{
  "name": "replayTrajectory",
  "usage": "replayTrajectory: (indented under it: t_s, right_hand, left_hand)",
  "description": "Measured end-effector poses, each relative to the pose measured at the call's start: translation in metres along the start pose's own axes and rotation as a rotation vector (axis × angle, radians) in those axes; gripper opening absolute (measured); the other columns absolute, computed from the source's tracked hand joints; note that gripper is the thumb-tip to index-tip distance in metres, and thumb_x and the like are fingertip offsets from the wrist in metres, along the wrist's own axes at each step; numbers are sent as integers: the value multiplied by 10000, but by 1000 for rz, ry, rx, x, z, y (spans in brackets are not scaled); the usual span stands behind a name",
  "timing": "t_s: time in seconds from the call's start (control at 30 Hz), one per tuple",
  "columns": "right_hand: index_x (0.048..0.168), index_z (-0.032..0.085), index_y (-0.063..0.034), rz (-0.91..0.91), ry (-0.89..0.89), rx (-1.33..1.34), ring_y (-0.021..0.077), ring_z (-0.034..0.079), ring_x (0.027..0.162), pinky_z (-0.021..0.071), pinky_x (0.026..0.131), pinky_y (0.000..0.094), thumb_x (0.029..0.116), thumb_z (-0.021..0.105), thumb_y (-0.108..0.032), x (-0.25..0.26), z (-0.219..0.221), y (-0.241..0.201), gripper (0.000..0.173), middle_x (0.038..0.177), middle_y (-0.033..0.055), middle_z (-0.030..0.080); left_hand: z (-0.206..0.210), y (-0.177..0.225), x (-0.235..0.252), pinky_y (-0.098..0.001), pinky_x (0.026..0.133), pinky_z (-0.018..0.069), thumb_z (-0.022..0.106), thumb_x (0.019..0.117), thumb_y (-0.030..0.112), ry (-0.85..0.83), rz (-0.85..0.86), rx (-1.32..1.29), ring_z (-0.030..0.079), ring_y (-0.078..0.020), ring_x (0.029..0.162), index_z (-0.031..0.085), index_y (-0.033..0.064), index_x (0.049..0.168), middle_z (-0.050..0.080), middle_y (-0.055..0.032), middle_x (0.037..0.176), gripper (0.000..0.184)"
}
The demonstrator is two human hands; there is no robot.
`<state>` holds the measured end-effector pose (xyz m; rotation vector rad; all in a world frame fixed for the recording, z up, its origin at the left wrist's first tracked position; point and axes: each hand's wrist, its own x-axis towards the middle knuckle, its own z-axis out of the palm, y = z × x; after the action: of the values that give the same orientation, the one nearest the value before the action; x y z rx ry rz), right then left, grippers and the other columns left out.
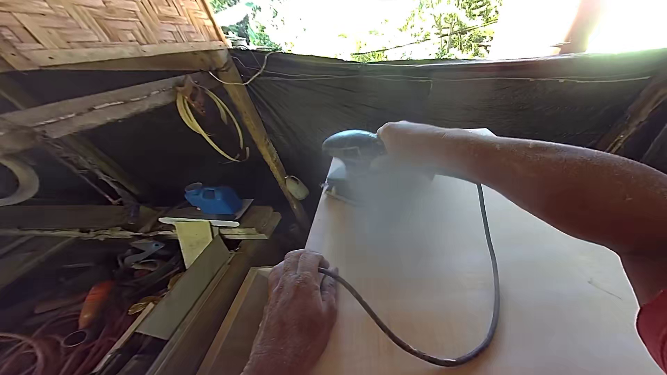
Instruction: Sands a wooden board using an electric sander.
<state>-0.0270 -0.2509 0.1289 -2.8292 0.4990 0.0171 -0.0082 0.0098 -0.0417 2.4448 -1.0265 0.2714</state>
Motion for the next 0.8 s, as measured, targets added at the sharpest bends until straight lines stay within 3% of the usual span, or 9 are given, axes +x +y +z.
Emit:
replayTrajectory:
  t_s: [0.2,0.27,0.4,0.5,0.67,0.8]
  right_hand:
    - [1011,627,-6,395,161,11,232,631,565,564,547,433,981,659,-338,9,-26,106,335,764,138,635]
    - [1017,622,4,501,199,26,214,622,556,565,551,408,972,668,-328,12,-36,149,339,764,133,632]
    - [989,635,28,655,300,32,225,619,632,557,618,426,934,693,-265,7,-54,223,303,841,156,629]
    - [1020,640,33,753,340,48,231,635,696,564,665,428,930,698,-222,-8,-63,260,277,908,166,637]
    - [967,650,21,823,320,-2,216,628,657,560,642,419,943,689,-266,-66,-66,280,291,853,147,641]
    - [906,642,-3,862,292,6,186,605,533,559,549,372,975,665,-320,-131,-56,258,325,723,117,624]
  left_hand:
    - [1,-4,1,-541,973,469,507,962,312,-8,27,30,575,-389,1168,661,56,1121,615,-168,1237,338]
    - [1,-6,1,-552,991,459,505,967,324,-11,41,34,573,-389,1180,659,50,1133,615,-173,1240,355]
    - [1,-12,2,-567,1021,449,497,1009,423,-58,37,46,559,-382,1233,653,45,1189,595,-184,1314,446]
    - [9,-24,6,-566,1025,437,503,1007,458,-42,74,17,560,-372,1225,667,38,1147,603,-191,1296,472]
    - [23,-49,16,-554,1037,430,499,1000,523,-23,110,49,566,-341,1221,672,62,1077,617,-173,1269,499]
    - [22,-52,18,-573,979,462,515,970,448,-31,147,56,575,-371,1178,665,70,1065,602,-203,1239,417]
